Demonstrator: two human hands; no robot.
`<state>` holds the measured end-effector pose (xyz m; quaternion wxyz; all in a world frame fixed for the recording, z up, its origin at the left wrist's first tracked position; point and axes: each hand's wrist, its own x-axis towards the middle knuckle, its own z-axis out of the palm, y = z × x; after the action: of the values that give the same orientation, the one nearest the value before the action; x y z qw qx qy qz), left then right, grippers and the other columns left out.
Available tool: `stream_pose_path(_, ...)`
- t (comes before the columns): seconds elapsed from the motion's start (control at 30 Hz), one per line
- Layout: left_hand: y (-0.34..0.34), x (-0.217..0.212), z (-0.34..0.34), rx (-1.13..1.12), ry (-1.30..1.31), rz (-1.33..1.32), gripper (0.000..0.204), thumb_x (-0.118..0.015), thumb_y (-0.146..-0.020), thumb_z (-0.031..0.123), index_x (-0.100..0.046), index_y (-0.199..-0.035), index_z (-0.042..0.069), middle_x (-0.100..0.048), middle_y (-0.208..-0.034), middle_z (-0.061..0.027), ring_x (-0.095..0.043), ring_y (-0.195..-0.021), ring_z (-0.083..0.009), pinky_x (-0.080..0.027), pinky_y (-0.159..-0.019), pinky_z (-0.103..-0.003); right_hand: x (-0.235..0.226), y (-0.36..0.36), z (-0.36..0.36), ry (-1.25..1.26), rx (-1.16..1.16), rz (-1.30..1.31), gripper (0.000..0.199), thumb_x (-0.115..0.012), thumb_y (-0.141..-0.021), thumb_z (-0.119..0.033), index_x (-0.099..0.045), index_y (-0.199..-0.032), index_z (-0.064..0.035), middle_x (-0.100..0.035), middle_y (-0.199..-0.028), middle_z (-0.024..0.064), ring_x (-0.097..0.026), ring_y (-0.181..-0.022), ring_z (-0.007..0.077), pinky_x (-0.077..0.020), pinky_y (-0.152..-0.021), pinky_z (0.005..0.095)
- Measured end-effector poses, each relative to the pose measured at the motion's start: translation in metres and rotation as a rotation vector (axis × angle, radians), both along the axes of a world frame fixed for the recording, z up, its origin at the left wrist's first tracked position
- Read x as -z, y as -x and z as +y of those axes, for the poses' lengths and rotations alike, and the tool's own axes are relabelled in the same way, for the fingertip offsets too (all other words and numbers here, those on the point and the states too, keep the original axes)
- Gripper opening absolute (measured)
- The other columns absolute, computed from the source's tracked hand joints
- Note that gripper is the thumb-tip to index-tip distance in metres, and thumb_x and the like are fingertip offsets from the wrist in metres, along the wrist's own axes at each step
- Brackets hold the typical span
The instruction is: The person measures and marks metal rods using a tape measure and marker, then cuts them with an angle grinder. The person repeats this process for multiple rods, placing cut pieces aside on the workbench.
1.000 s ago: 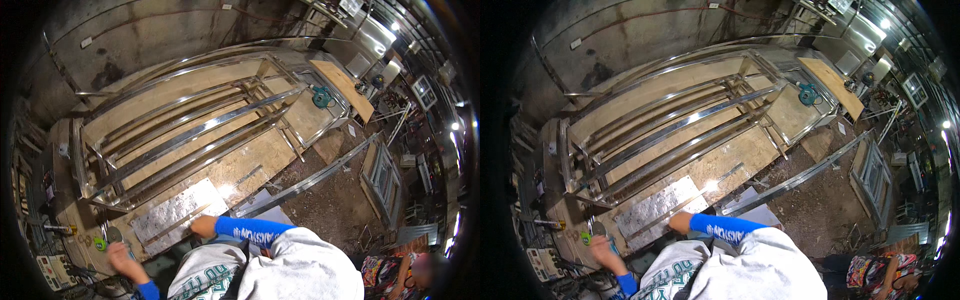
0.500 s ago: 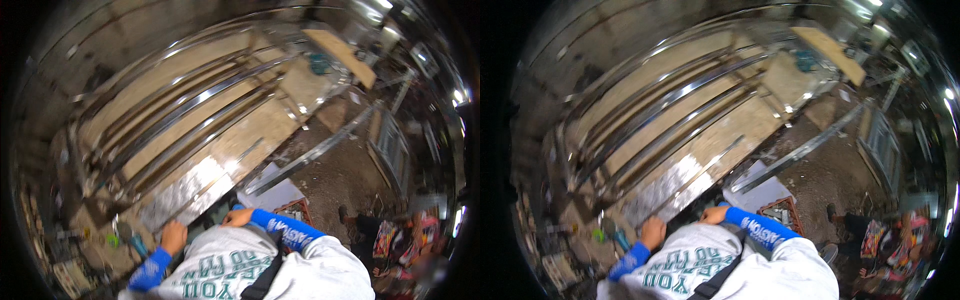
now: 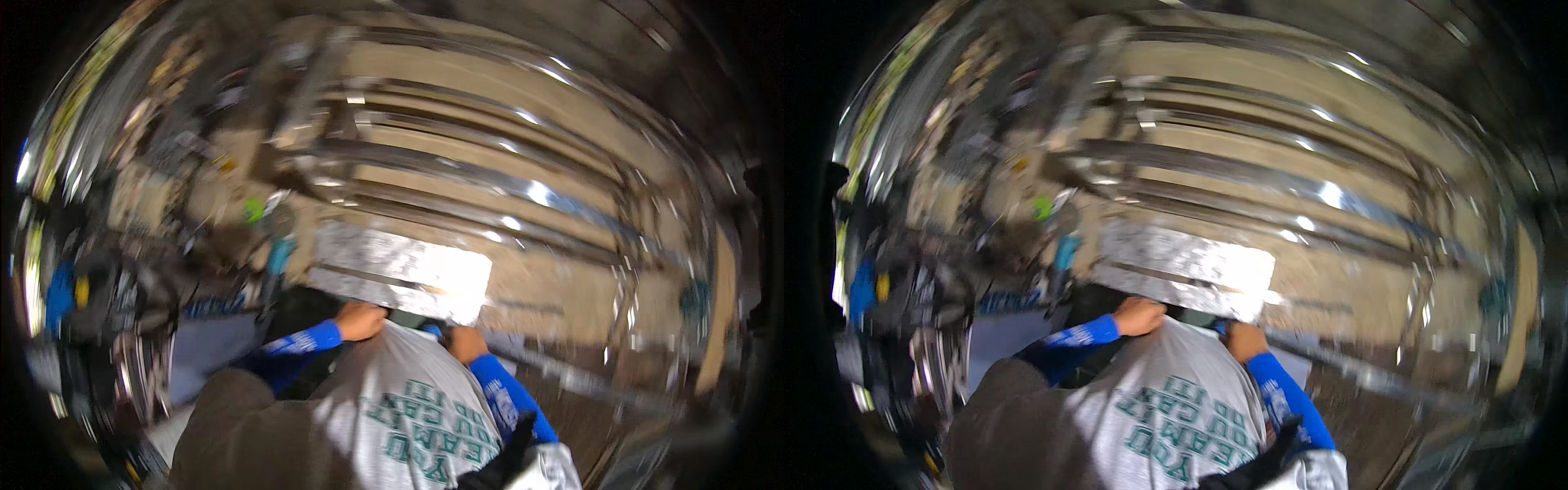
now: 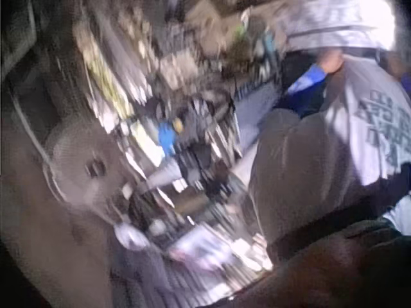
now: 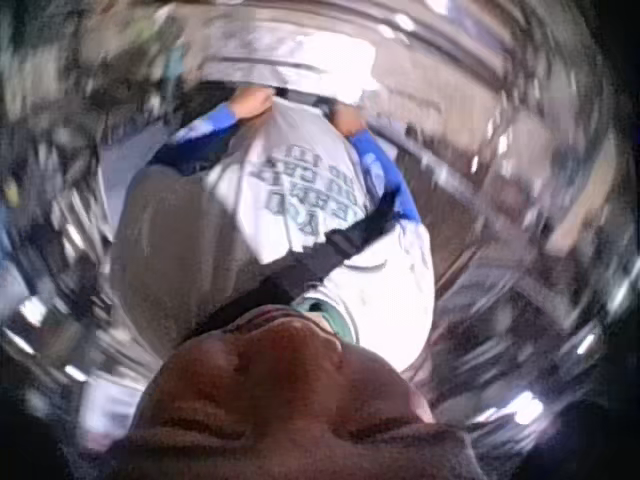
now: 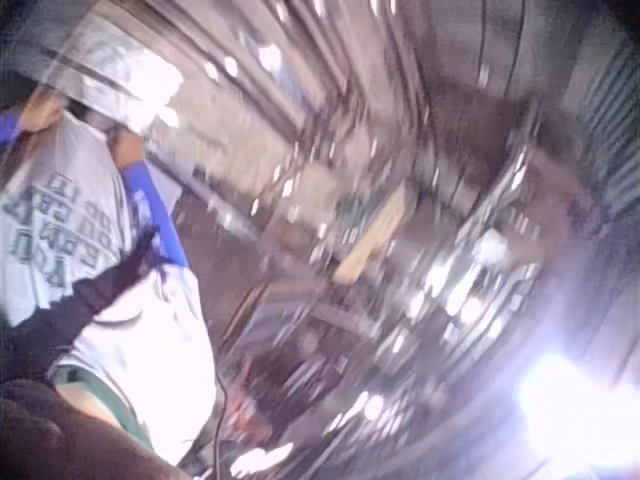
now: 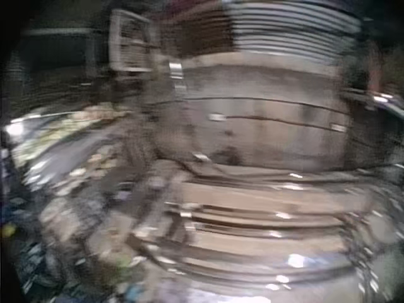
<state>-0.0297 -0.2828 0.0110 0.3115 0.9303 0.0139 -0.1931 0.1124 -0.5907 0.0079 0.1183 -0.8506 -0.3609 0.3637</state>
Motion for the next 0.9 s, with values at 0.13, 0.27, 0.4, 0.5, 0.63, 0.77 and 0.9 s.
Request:
stream_pose_path(0.13, -0.015, -0.012, -0.024, 0.043, 0.173, 0.098, 0.031, -0.065, -0.101, 0.038, -0.069, -0.093, 0.008, -0.072, -0.085, -0.0199, -0.071, -0.088, -0.0445, -0.053, -0.077, -0.056, -0.010, -0.035, -0.005, -0.055, -0.165, 0.171, 0.036, -0.073, -0.092, -0.042, -0.080, -0.098, -0.0078, -0.076, -0.096, 0.0241, -0.075, -0.091, 0.0429, -0.0581, -0.078, 0.0542)
stream_pose_path(0.27, -0.006, -0.042, -0.053, -0.384, 0.143, -0.086, 0.031, -0.066, -0.102, 0.038, -0.070, -0.102, 0.007, -0.075, -0.097, -0.0192, -0.073, -0.094, -0.0429, -0.055, -0.081, -0.054, -0.021, -0.054, 0.004, -0.231, -0.149, 0.311, 0.032, -0.078, -0.092, -0.038, -0.079, -0.099, -0.0064, -0.076, -0.097, 0.0243, -0.074, -0.093, 0.0425, -0.0580, -0.079, 0.0513)
stream_pose_path(0.4, 0.020, -0.056, -0.047, -0.722, 0.185, -0.340, 0.029, -0.070, -0.101, 0.031, -0.068, -0.119, 0.008, -0.075, -0.108, -0.0182, -0.073, -0.098, -0.0420, -0.057, -0.082, -0.051, 0.011, -0.068, 0.026, -0.219, -0.229, 0.416, 0.025, -0.077, -0.094, -0.028, -0.078, -0.106, -0.0060, -0.078, -0.102, 0.0199, -0.073, -0.095, 0.0441, -0.0582, -0.083, 0.0501)
stream_pose_path(0.5, 0.045, -0.062, -0.016, -0.936, 0.038, -0.411, 0.036, -0.073, -0.099, 0.029, -0.068, -0.129, 0.010, -0.075, -0.111, -0.0177, -0.073, -0.100, -0.0418, -0.058, -0.083, -0.050, -0.021, -0.068, 0.073, -0.280, -0.437, 0.235, 0.038, -0.079, -0.095, -0.033, -0.076, -0.114, 0.0002, -0.076, -0.094, 0.0243, -0.077, -0.087, 0.0368, -0.0582, -0.078, 0.0444)
stream_pose_path(0.63, 0.067, -0.024, 0.064, -1.242, -0.070, -0.760, 0.029, -0.073, -0.100, 0.012, -0.066, -0.126, 0.003, -0.076, -0.095, -0.0132, -0.075, -0.082, -0.0219, -0.058, -0.076, -0.037, -0.054, -0.058, 0.123, -0.301, -0.432, 0.183, 0.032, -0.076, -0.097, -0.031, -0.077, -0.112, -0.0034, -0.075, -0.092, 0.0221, -0.073, -0.081, 0.0355, -0.0567, -0.076, 0.0447)
stream_pose_path(0.77, 0.072, 0.006, 0.174, -1.415, 0.145, -0.833, 0.025, -0.071, -0.100, 0.008, -0.069, -0.124, 0.002, -0.077, -0.090, -0.0127, -0.071, -0.078, -0.0190, -0.056, -0.074, -0.035, -0.044, -0.047, 0.142, -0.230, -0.357, 0.208, 0.032, -0.077, -0.096, -0.029, -0.078, -0.119, -0.0069, -0.078, -0.102, 0.0190, -0.075, -0.087, 0.0309, -0.0578, -0.079, 0.0429)
stream_pose_path(0.9, 0.053, 0.003, 0.268, -1.225, -0.057, -0.627, 0.049, -0.072, -0.092, 0.000, -0.065, -0.140, 0.002, -0.073, -0.124, -0.0272, -0.074, -0.113, -0.0363, -0.058, -0.098, -0.042, -0.057, -0.018, 0.137, -0.202, -0.199, 0.178, 0.036, -0.071, -0.096, -0.032, -0.075, -0.126, -0.0109, -0.077, -0.109, 0.0242, -0.073, -0.101, 0.0447, -0.0561, -0.089, 0.0529)
